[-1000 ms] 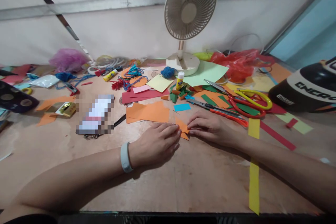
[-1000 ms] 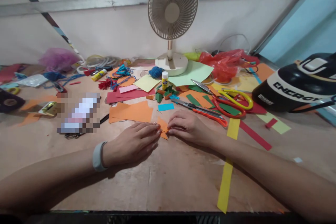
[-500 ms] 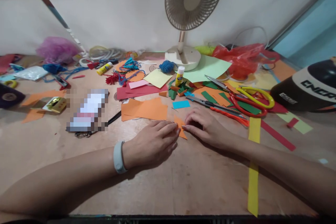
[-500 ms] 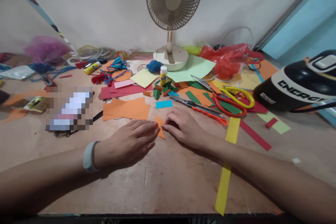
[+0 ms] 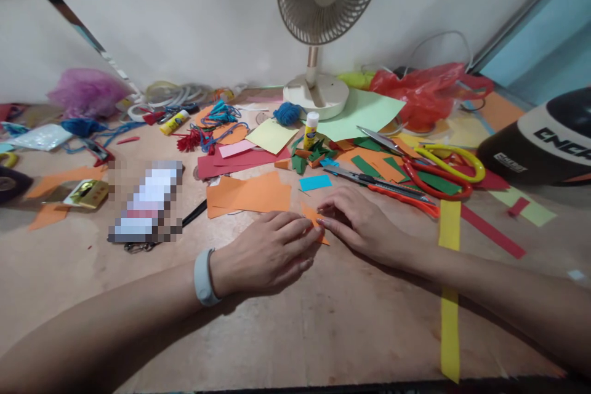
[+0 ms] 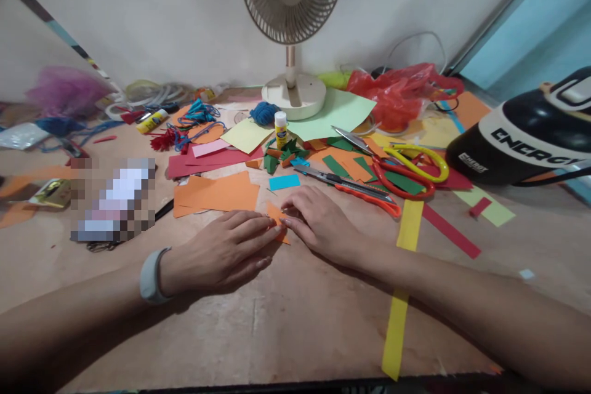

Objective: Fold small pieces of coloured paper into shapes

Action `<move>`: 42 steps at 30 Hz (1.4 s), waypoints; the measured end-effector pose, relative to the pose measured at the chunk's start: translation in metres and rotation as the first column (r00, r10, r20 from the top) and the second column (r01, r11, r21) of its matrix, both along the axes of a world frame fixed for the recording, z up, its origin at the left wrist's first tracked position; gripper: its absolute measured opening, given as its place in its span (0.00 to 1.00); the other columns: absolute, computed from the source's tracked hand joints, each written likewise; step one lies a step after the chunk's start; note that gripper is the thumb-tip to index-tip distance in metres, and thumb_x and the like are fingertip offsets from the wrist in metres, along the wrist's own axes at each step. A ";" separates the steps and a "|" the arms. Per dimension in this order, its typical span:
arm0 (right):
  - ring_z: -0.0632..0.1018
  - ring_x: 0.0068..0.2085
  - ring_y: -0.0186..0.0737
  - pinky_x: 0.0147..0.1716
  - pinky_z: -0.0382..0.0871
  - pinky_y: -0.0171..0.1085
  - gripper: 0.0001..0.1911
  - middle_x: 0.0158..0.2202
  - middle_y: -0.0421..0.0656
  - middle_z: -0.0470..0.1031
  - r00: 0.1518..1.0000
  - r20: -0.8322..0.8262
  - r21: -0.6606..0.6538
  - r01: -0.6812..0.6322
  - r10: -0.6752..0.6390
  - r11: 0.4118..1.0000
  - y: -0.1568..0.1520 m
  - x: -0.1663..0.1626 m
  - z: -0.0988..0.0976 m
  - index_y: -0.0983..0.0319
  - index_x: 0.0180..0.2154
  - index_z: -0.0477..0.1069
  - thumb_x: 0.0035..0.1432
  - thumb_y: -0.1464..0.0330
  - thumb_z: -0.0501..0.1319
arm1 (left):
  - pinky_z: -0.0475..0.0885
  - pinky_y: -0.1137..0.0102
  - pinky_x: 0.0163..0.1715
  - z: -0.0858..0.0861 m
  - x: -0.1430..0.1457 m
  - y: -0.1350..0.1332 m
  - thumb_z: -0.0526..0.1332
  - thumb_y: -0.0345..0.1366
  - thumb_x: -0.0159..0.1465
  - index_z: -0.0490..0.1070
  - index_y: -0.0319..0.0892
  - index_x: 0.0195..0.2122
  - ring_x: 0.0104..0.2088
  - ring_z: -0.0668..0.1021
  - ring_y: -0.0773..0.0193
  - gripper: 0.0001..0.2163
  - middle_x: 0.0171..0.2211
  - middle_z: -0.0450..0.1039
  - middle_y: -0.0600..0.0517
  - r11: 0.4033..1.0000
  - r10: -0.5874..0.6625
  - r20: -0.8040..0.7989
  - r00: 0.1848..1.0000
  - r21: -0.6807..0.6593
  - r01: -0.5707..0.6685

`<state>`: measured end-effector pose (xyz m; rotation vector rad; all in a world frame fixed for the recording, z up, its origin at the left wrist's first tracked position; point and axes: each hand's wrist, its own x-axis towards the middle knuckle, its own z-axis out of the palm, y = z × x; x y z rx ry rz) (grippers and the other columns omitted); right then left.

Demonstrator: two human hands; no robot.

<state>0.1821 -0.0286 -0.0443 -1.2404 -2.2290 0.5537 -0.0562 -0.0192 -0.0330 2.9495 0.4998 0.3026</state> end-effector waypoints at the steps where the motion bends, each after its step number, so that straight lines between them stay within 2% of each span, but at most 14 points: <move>1: 0.73 0.43 0.45 0.43 0.69 0.44 0.04 0.40 0.47 0.73 1.000 -0.006 -0.007 0.000 0.000 1.000 0.000 0.000 0.000 0.60 0.41 0.69 0.66 0.67 0.58 | 0.71 0.58 0.50 0.001 0.000 0.001 0.51 0.40 0.72 0.63 0.38 0.61 0.49 0.74 0.54 0.20 0.52 0.72 0.44 1.000 -0.002 -0.011 1.000 -0.007 0.002; 7: 0.74 0.42 0.43 0.43 0.69 0.43 0.05 0.39 0.46 0.75 0.999 -0.020 -0.069 -0.029 0.028 0.997 0.003 -0.001 0.001 0.60 0.38 0.70 0.66 0.68 0.57 | 0.69 0.57 0.51 0.003 0.000 0.004 0.50 0.44 0.72 0.65 0.39 0.60 0.53 0.72 0.52 0.20 0.52 0.70 0.44 0.998 -0.021 -0.041 0.999 -0.058 0.019; 10: 0.74 0.43 0.43 0.45 0.68 0.43 0.06 0.40 0.46 0.75 0.998 -0.059 -0.093 0.016 -0.022 0.996 0.004 0.000 0.004 0.60 0.39 0.71 0.66 0.68 0.55 | 0.69 0.58 0.50 0.003 0.001 0.004 0.50 0.44 0.72 0.67 0.39 0.58 0.51 0.72 0.53 0.19 0.51 0.71 0.45 0.998 -0.018 -0.038 0.999 -0.062 0.016; 13: 0.75 0.39 0.40 0.39 0.69 0.40 0.08 0.40 0.44 0.75 0.991 -0.128 -0.257 0.016 -0.050 0.966 0.007 0.003 0.015 0.59 0.43 0.72 0.66 0.65 0.56 | 0.69 0.57 0.48 0.003 0.001 0.004 0.50 0.45 0.72 0.66 0.39 0.58 0.50 0.72 0.53 0.20 0.50 0.71 0.44 0.998 -0.002 -0.044 0.999 -0.056 0.000; 15: 0.74 0.37 0.39 0.36 0.69 0.39 0.10 0.40 0.43 0.76 0.989 -0.145 -0.397 -0.034 -0.026 0.917 0.009 0.005 0.024 0.58 0.45 0.73 0.65 0.62 0.58 | 0.69 0.57 0.47 0.003 0.002 0.003 0.50 0.45 0.72 0.65 0.39 0.59 0.49 0.72 0.52 0.20 0.50 0.71 0.44 0.998 0.003 -0.054 0.999 -0.061 -0.007; 17: 0.74 0.36 0.38 0.35 0.69 0.38 0.11 0.40 0.42 0.76 0.989 -0.150 -0.447 -0.074 0.006 0.891 0.010 0.006 0.030 0.58 0.45 0.73 0.65 0.61 0.59 | 0.69 0.57 0.48 0.003 0.002 0.003 0.50 0.45 0.72 0.64 0.39 0.60 0.49 0.72 0.52 0.21 0.50 0.70 0.44 0.998 0.001 -0.060 0.998 -0.068 -0.005; 26: 0.76 0.47 0.41 0.45 0.71 0.40 0.14 0.50 0.43 0.76 0.982 -0.114 -0.395 -0.182 0.148 0.901 0.018 0.017 0.027 0.55 0.52 0.72 0.67 0.62 0.57 | 0.69 0.57 0.49 0.002 0.001 0.004 0.51 0.45 0.72 0.65 0.39 0.60 0.48 0.73 0.53 0.21 0.50 0.71 0.43 0.998 -0.002 -0.023 1.000 -0.067 0.000; 30: 0.76 0.49 0.41 0.49 0.71 0.41 0.16 0.51 0.41 0.76 0.971 -0.129 -0.407 -0.235 0.200 0.883 0.020 0.020 0.029 0.53 0.53 0.72 0.65 0.68 0.57 | 0.69 0.57 0.49 0.003 0.001 0.005 0.51 0.45 0.72 0.66 0.39 0.59 0.47 0.73 0.53 0.20 0.49 0.71 0.43 0.997 -0.008 -0.019 1.000 -0.082 0.006; 32: 0.77 0.46 0.40 0.46 0.73 0.40 0.17 0.49 0.41 0.77 0.979 -0.124 -0.430 -0.203 0.165 0.880 0.019 0.016 0.032 0.53 0.53 0.72 0.64 0.70 0.57 | 0.69 0.57 0.48 0.003 0.001 0.005 0.51 0.45 0.72 0.65 0.39 0.59 0.47 0.72 0.53 0.20 0.49 0.71 0.43 0.996 -0.005 -0.018 1.000 -0.089 0.004; 35: 0.77 0.44 0.41 0.43 0.74 0.40 0.15 0.47 0.42 0.78 0.993 -0.067 -0.412 -0.116 0.097 0.904 0.016 0.011 0.036 0.55 0.51 0.73 0.63 0.69 0.59 | 0.69 0.57 0.48 0.002 0.000 0.005 0.50 0.45 0.72 0.64 0.39 0.60 0.48 0.72 0.53 0.21 0.50 0.71 0.43 0.996 0.000 -0.018 1.000 -0.087 -0.001; 39: 0.75 0.51 0.42 0.52 0.71 0.42 0.17 0.52 0.41 0.76 0.987 -0.025 -0.357 -0.158 0.160 0.921 0.015 0.012 0.037 0.54 0.53 0.72 0.63 0.69 0.59 | 0.69 0.57 0.48 0.002 0.001 0.005 0.50 0.45 0.72 0.64 0.39 0.60 0.48 0.72 0.53 0.20 0.49 0.71 0.43 0.996 -0.001 -0.013 1.000 -0.085 0.000; 42: 0.73 0.55 0.42 0.55 0.69 0.43 0.20 0.56 0.40 0.74 0.985 -0.016 -0.357 -0.168 0.173 0.919 0.016 0.017 0.036 0.52 0.56 0.70 0.64 0.71 0.58 | 0.69 0.57 0.47 0.002 0.001 0.005 0.50 0.45 0.72 0.65 0.39 0.59 0.48 0.72 0.53 0.20 0.49 0.71 0.43 0.996 -0.006 -0.004 1.000 -0.087 0.005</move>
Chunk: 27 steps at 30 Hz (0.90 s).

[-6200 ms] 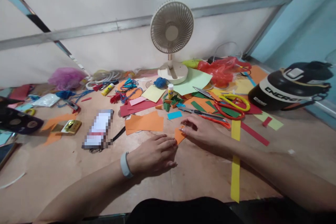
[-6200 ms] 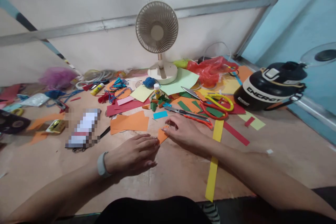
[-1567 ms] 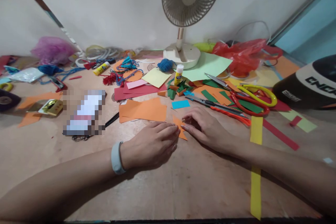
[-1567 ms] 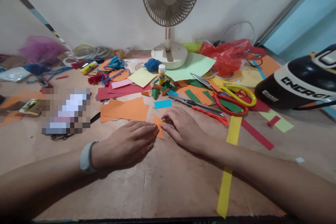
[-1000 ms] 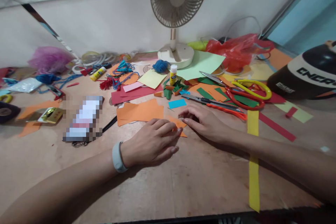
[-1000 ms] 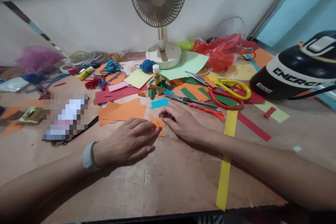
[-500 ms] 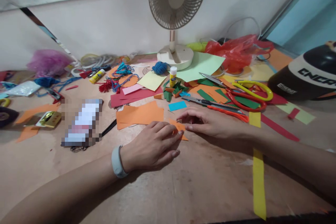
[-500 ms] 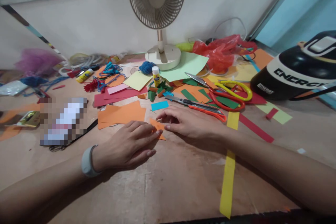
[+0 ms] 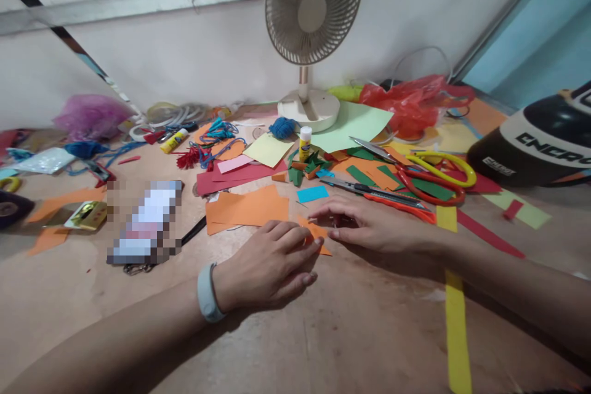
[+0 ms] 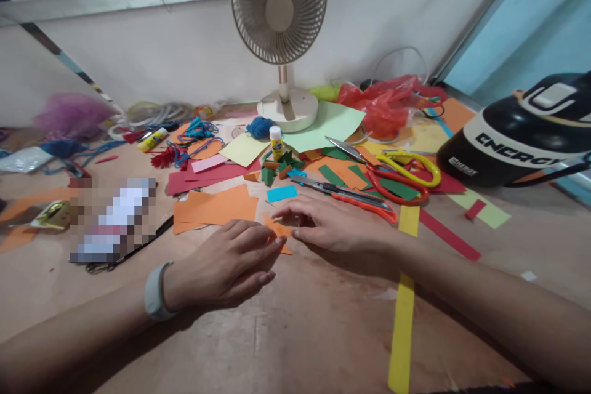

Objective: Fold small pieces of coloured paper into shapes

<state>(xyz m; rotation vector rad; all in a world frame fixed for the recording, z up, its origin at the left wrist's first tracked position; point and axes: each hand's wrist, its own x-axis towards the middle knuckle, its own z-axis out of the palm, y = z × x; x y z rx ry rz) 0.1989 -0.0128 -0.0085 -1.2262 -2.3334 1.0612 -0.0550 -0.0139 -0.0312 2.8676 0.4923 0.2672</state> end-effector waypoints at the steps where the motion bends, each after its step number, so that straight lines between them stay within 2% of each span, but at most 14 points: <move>1: 0.73 0.55 0.42 0.55 0.70 0.43 0.21 0.56 0.40 0.73 1.000 0.002 -0.008 0.008 -0.008 1.000 0.000 0.001 -0.001 0.51 0.56 0.70 0.64 0.72 0.57 | 0.69 0.57 0.47 0.000 0.000 0.000 0.50 0.45 0.72 0.65 0.39 0.59 0.48 0.73 0.53 0.20 0.49 0.71 0.43 1.000 -0.002 0.001 1.000 0.000 0.002; 6: 0.75 0.52 0.45 0.52 0.72 0.44 0.18 0.54 0.41 0.75 0.997 -0.002 0.025 0.077 -0.077 0.997 -0.003 -0.003 -0.001 0.51 0.54 0.72 0.63 0.69 0.60 | 0.69 0.57 0.47 0.000 0.000 -0.001 0.51 0.45 0.72 0.64 0.40 0.60 0.49 0.73 0.53 0.20 0.49 0.70 0.43 1.000 -0.005 -0.004 1.000 -0.006 0.005; 9: 0.74 0.54 0.45 0.54 0.69 0.45 0.15 0.54 0.42 0.75 0.999 0.019 0.033 0.040 -0.041 0.999 -0.003 -0.005 0.001 0.52 0.53 0.73 0.65 0.66 0.59 | 0.69 0.58 0.47 0.000 0.000 -0.001 0.51 0.45 0.72 0.64 0.40 0.60 0.48 0.73 0.53 0.20 0.48 0.70 0.44 1.000 -0.001 0.005 1.000 0.000 0.001; 19: 0.74 0.54 0.43 0.54 0.70 0.44 0.20 0.56 0.42 0.74 1.000 0.013 0.037 -0.029 0.028 0.999 0.000 0.000 -0.003 0.53 0.57 0.70 0.65 0.69 0.57 | 0.70 0.59 0.48 0.002 0.001 -0.001 0.52 0.43 0.71 0.66 0.40 0.57 0.47 0.74 0.55 0.18 0.49 0.71 0.43 1.000 -0.001 -0.005 1.000 0.019 0.002; 27: 0.75 0.54 0.43 0.54 0.72 0.45 0.21 0.56 0.40 0.75 0.998 -0.043 0.032 0.036 -0.034 0.999 -0.002 0.001 -0.012 0.51 0.56 0.70 0.64 0.72 0.55 | 0.70 0.59 0.46 0.000 -0.001 -0.007 0.51 0.47 0.71 0.67 0.40 0.57 0.46 0.73 0.55 0.20 0.49 0.70 0.44 0.999 -0.014 0.029 0.999 0.046 0.012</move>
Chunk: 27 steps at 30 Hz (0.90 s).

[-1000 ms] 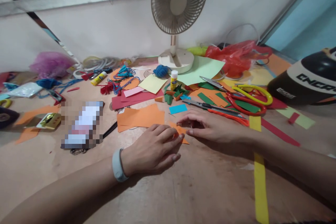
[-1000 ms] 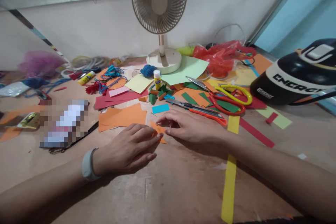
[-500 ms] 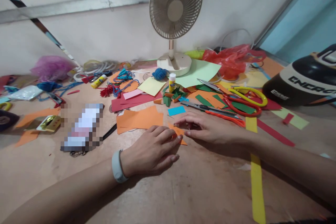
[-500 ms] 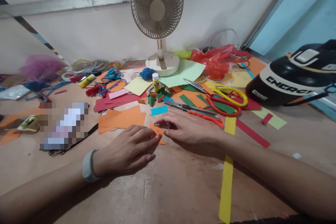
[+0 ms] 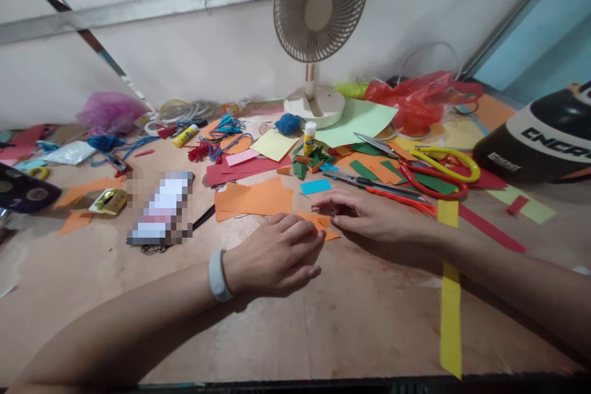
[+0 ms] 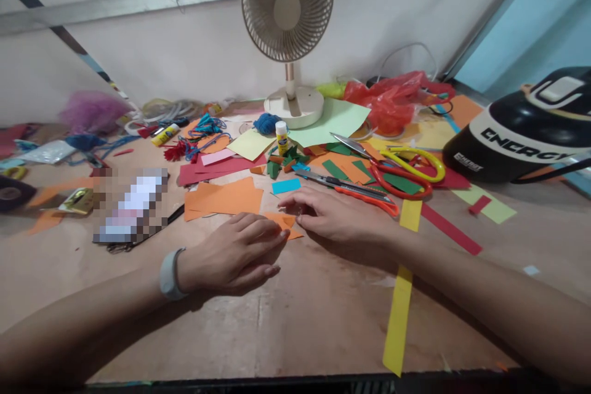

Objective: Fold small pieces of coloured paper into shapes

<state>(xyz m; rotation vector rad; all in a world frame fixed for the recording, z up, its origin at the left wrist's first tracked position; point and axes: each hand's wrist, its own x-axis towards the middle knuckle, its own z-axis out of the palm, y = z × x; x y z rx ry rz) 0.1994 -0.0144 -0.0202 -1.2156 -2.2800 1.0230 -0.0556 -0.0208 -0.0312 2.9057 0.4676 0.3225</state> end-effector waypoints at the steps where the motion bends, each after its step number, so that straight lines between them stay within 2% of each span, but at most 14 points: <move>1: 0.76 0.54 0.43 0.54 0.72 0.46 0.21 0.55 0.40 0.75 0.999 -0.009 0.000 0.031 -0.031 1.000 -0.001 -0.001 -0.001 0.51 0.56 0.71 0.64 0.72 0.55 | 0.70 0.59 0.46 -0.001 0.000 -0.001 0.51 0.48 0.71 0.67 0.40 0.57 0.46 0.73 0.55 0.20 0.49 0.70 0.44 1.000 0.003 0.001 1.000 0.005 -0.003; 4: 0.77 0.52 0.43 0.50 0.74 0.46 0.18 0.52 0.42 0.78 0.989 -0.065 0.009 0.132 -0.131 0.991 -0.006 -0.006 -0.002 0.53 0.51 0.74 0.63 0.72 0.54 | 0.71 0.58 0.45 -0.003 0.001 -0.004 0.51 0.48 0.71 0.68 0.40 0.55 0.45 0.73 0.55 0.20 0.49 0.70 0.44 1.000 0.022 -0.005 1.000 0.017 -0.022; 7: 0.79 0.45 0.43 0.41 0.76 0.42 0.13 0.46 0.43 0.80 0.971 -0.105 0.003 0.215 -0.213 0.977 -0.012 -0.010 -0.002 0.56 0.46 0.75 0.63 0.71 0.56 | 0.71 0.58 0.43 -0.003 0.002 -0.007 0.51 0.48 0.71 0.70 0.40 0.53 0.43 0.73 0.55 0.19 0.47 0.70 0.44 0.999 0.039 0.003 0.999 0.015 -0.039; 12: 0.75 0.30 0.38 0.27 0.68 0.37 0.07 0.32 0.42 0.78 0.944 0.047 0.023 0.326 -0.327 0.945 -0.023 -0.012 0.006 0.59 0.36 0.74 0.62 0.65 0.59 | 0.73 0.64 0.38 -0.003 0.001 -0.007 0.53 0.39 0.71 0.68 0.40 0.54 0.40 0.75 0.59 0.14 0.44 0.73 0.45 0.996 0.081 0.139 0.987 0.031 -0.086; 16: 0.74 0.29 0.38 0.27 0.66 0.37 0.05 0.31 0.41 0.76 0.953 0.093 0.067 0.283 -0.289 0.957 -0.027 -0.014 0.015 0.60 0.35 0.74 0.61 0.67 0.60 | 0.74 0.60 0.43 -0.008 -0.002 -0.004 0.55 0.36 0.69 0.68 0.39 0.54 0.47 0.76 0.56 0.14 0.51 0.73 0.41 0.981 0.153 0.299 0.942 0.065 -0.180; 20: 0.74 0.31 0.38 0.29 0.67 0.37 0.05 0.33 0.43 0.77 0.961 0.105 0.098 0.246 -0.256 0.964 -0.026 -0.014 0.011 0.60 0.36 0.74 0.61 0.67 0.60 | 0.75 0.61 0.44 -0.010 -0.001 -0.002 0.53 0.35 0.71 0.70 0.39 0.52 0.46 0.78 0.57 0.12 0.51 0.75 0.43 0.984 0.160 0.249 0.955 0.032 -0.173; 24: 0.75 0.36 0.40 0.33 0.68 0.38 0.10 0.38 0.44 0.77 0.981 0.064 0.181 0.171 -0.185 0.968 -0.025 -0.014 0.002 0.60 0.44 0.75 0.62 0.65 0.60 | 0.75 0.62 0.42 -0.009 0.000 -0.002 0.53 0.35 0.72 0.73 0.39 0.49 0.43 0.78 0.58 0.11 0.47 0.77 0.45 0.986 0.145 0.220 0.965 0.044 -0.158; 27: 0.75 0.36 0.40 0.34 0.68 0.38 0.11 0.37 0.44 0.77 0.985 0.048 0.164 0.156 -0.166 0.974 -0.026 -0.014 0.003 0.61 0.44 0.74 0.63 0.64 0.59 | 0.75 0.63 0.42 -0.010 0.000 0.000 0.54 0.34 0.72 0.73 0.40 0.50 0.43 0.78 0.60 0.11 0.46 0.77 0.45 0.986 0.147 0.216 0.965 0.051 -0.161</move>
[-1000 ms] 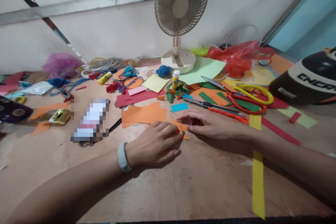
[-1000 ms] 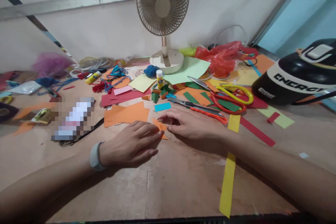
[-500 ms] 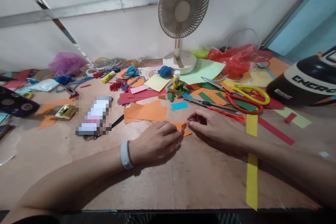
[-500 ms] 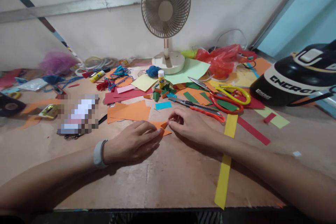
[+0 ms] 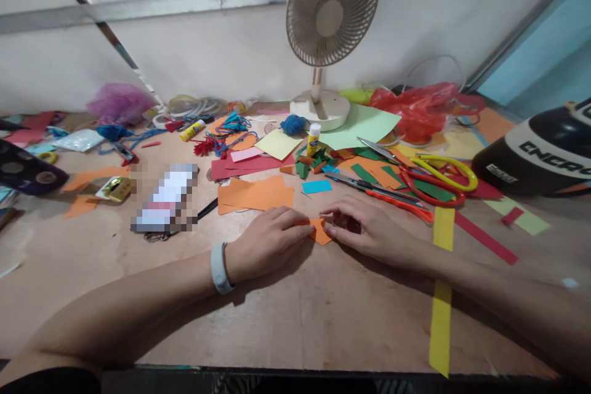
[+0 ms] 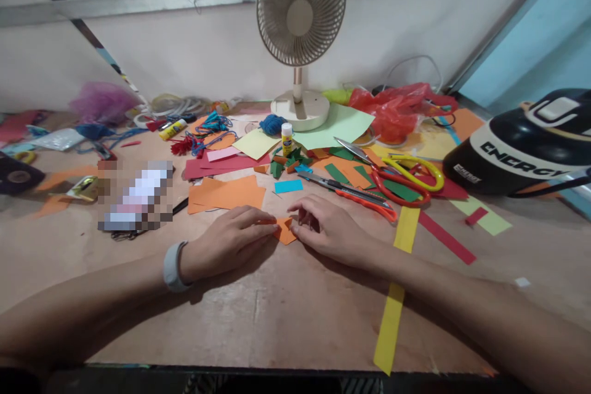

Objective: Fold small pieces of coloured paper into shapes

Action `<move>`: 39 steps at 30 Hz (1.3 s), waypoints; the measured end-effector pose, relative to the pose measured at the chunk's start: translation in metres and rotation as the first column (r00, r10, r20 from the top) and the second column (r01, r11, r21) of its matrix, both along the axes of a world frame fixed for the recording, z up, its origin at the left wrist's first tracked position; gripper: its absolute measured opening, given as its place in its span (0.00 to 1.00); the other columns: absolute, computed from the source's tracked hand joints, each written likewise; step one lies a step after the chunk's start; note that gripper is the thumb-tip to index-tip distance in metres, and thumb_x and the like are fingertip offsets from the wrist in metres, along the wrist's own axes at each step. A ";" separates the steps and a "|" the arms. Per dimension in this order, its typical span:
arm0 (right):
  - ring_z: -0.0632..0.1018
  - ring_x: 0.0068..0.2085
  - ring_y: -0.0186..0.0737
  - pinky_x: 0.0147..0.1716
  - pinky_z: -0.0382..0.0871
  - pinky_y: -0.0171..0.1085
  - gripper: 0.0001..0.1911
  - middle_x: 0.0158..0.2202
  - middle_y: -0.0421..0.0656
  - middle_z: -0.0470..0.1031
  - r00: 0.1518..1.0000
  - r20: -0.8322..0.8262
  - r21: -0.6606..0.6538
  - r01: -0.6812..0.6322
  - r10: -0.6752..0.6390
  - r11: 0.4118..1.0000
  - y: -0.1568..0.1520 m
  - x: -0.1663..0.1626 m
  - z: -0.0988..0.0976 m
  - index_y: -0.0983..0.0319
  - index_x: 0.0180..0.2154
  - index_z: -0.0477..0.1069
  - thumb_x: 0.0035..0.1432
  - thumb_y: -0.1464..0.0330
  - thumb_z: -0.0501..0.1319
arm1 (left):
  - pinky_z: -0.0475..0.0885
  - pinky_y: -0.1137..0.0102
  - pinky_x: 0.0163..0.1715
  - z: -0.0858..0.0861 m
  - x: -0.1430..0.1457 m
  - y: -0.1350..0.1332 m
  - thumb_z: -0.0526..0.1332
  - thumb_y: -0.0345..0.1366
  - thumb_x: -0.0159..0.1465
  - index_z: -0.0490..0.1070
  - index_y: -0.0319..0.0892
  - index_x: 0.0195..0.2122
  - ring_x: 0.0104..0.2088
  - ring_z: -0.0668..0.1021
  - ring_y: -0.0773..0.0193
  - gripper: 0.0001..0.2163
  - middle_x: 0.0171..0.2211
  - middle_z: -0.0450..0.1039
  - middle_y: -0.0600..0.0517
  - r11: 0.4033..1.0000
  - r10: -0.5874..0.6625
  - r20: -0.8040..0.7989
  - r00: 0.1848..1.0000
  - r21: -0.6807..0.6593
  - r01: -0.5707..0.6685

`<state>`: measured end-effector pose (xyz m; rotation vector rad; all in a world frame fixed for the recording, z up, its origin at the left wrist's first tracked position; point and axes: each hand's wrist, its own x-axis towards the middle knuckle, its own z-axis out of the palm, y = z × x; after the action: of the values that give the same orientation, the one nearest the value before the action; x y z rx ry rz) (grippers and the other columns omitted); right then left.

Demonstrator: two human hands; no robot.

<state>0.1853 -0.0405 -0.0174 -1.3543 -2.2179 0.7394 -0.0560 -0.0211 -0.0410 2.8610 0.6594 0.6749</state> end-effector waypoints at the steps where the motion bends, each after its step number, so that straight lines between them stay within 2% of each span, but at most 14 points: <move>1: 0.75 0.35 0.39 0.33 0.68 0.38 0.11 0.37 0.44 0.77 1.000 0.005 -0.016 0.026 -0.026 1.000 -0.001 0.000 0.002 0.61 0.43 0.74 0.62 0.63 0.60 | 0.75 0.64 0.41 0.000 0.000 0.000 0.54 0.34 0.72 0.73 0.40 0.50 0.42 0.77 0.60 0.11 0.46 0.77 0.45 1.000 0.004 -0.001 1.000 0.003 -0.004; 5: 0.74 0.30 0.37 0.28 0.65 0.36 0.10 0.33 0.42 0.76 0.987 0.064 -0.093 0.156 -0.150 0.983 -0.001 0.005 0.007 0.60 0.38 0.73 0.63 0.60 0.60 | 0.73 0.68 0.33 0.000 0.000 0.000 0.54 0.35 0.72 0.74 0.40 0.46 0.35 0.75 0.63 0.11 0.38 0.75 0.47 0.999 0.041 0.015 0.999 0.029 -0.042; 7: 0.73 0.30 0.37 0.27 0.65 0.36 0.11 0.33 0.41 0.76 0.981 0.086 -0.111 0.181 -0.172 0.977 -0.001 0.007 0.007 0.58 0.39 0.74 0.63 0.58 0.59 | 0.71 0.69 0.30 0.000 0.000 -0.001 0.54 0.37 0.72 0.75 0.41 0.44 0.32 0.74 0.64 0.11 0.35 0.74 0.48 0.998 0.052 0.016 0.999 0.030 -0.053; 10: 0.75 0.33 0.39 0.30 0.66 0.38 0.13 0.37 0.44 0.77 0.986 0.110 -0.055 0.131 -0.124 0.990 0.001 0.007 0.003 0.59 0.41 0.75 0.64 0.58 0.59 | 0.70 0.70 0.30 -0.001 -0.001 -0.003 0.53 0.38 0.73 0.75 0.41 0.44 0.32 0.75 0.65 0.11 0.34 0.74 0.49 0.999 0.040 0.038 0.998 0.012 -0.041; 13: 0.76 0.38 0.43 0.35 0.68 0.40 0.14 0.41 0.47 0.77 0.991 0.120 0.028 0.057 -0.060 0.998 0.003 0.005 -0.003 0.61 0.43 0.75 0.62 0.58 0.61 | 0.70 0.71 0.28 -0.003 -0.001 -0.004 0.53 0.35 0.73 0.72 0.40 0.48 0.30 0.75 0.67 0.10 0.31 0.75 0.51 1.000 0.007 0.107 0.994 0.005 -0.008; 16: 0.76 0.41 0.44 0.40 0.70 0.42 0.14 0.41 0.47 0.77 0.997 0.073 0.032 0.011 -0.013 0.999 0.004 0.005 -0.007 0.60 0.44 0.75 0.63 0.58 0.61 | 0.72 0.70 0.32 -0.004 -0.001 -0.003 0.55 0.34 0.71 0.69 0.39 0.54 0.34 0.77 0.65 0.12 0.36 0.76 0.49 0.995 0.057 0.188 0.981 0.072 -0.071; 19: 0.76 0.43 0.44 0.42 0.70 0.43 0.12 0.42 0.46 0.77 0.999 0.032 0.012 -0.001 0.000 1.000 0.005 0.006 -0.008 0.59 0.44 0.75 0.64 0.60 0.61 | 0.74 0.65 0.39 -0.003 0.000 -0.001 0.57 0.37 0.71 0.70 0.40 0.54 0.41 0.77 0.61 0.13 0.45 0.76 0.45 0.992 0.103 0.144 0.984 0.064 -0.113; 23: 0.76 0.42 0.43 0.39 0.71 0.41 0.13 0.45 0.47 0.76 1.000 -0.003 0.016 0.029 -0.029 0.999 0.005 0.005 -0.012 0.59 0.47 0.74 0.63 0.61 0.62 | 0.73 0.66 0.38 0.000 0.000 0.000 0.55 0.36 0.72 0.75 0.42 0.45 0.39 0.77 0.62 0.10 0.42 0.77 0.48 0.999 0.030 0.023 0.999 -0.018 -0.030; 26: 0.75 0.45 0.44 0.43 0.71 0.43 0.14 0.47 0.48 0.75 0.999 -0.037 0.063 0.015 -0.012 0.998 0.007 0.001 -0.015 0.59 0.49 0.73 0.64 0.61 0.60 | 0.72 0.66 0.37 0.002 0.000 -0.003 0.55 0.34 0.72 0.76 0.41 0.43 0.39 0.77 0.62 0.10 0.41 0.78 0.48 1.000 0.020 0.022 1.000 -0.016 -0.020; 30: 0.74 0.44 0.45 0.42 0.70 0.44 0.11 0.42 0.46 0.74 1.000 -0.020 0.094 0.003 -0.001 0.996 0.009 -0.002 -0.017 0.59 0.44 0.74 0.62 0.60 0.63 | 0.72 0.65 0.38 0.002 0.000 -0.005 0.58 0.45 0.70 0.75 0.40 0.42 0.39 0.76 0.60 0.13 0.42 0.77 0.46 1.000 -0.008 0.017 1.000 -0.030 0.008; 33: 0.74 0.43 0.44 0.41 0.69 0.43 0.07 0.40 0.45 0.74 1.000 -0.022 0.064 0.018 -0.017 0.998 0.010 -0.003 -0.016 0.59 0.40 0.73 0.62 0.63 0.63 | 0.71 0.64 0.37 0.001 -0.001 -0.005 0.59 0.52 0.68 0.74 0.40 0.42 0.40 0.76 0.58 0.18 0.42 0.76 0.45 0.999 -0.025 -0.003 1.000 -0.020 0.025; 39: 0.75 0.38 0.39 0.37 0.69 0.38 0.02 0.37 0.43 0.76 0.988 -0.133 -0.120 0.066 -0.082 0.991 0.007 -0.006 -0.009 0.59 0.36 0.72 0.60 0.68 0.62 | 0.71 0.64 0.37 -0.001 -0.002 -0.003 0.58 0.53 0.68 0.73 0.41 0.42 0.39 0.75 0.59 0.18 0.43 0.75 0.46 0.999 -0.025 -0.009 1.000 -0.024 0.025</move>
<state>0.1793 -0.0331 -0.0269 -1.3880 -2.0347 0.9180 -0.0576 -0.0244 -0.0422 2.8471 0.6276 0.6459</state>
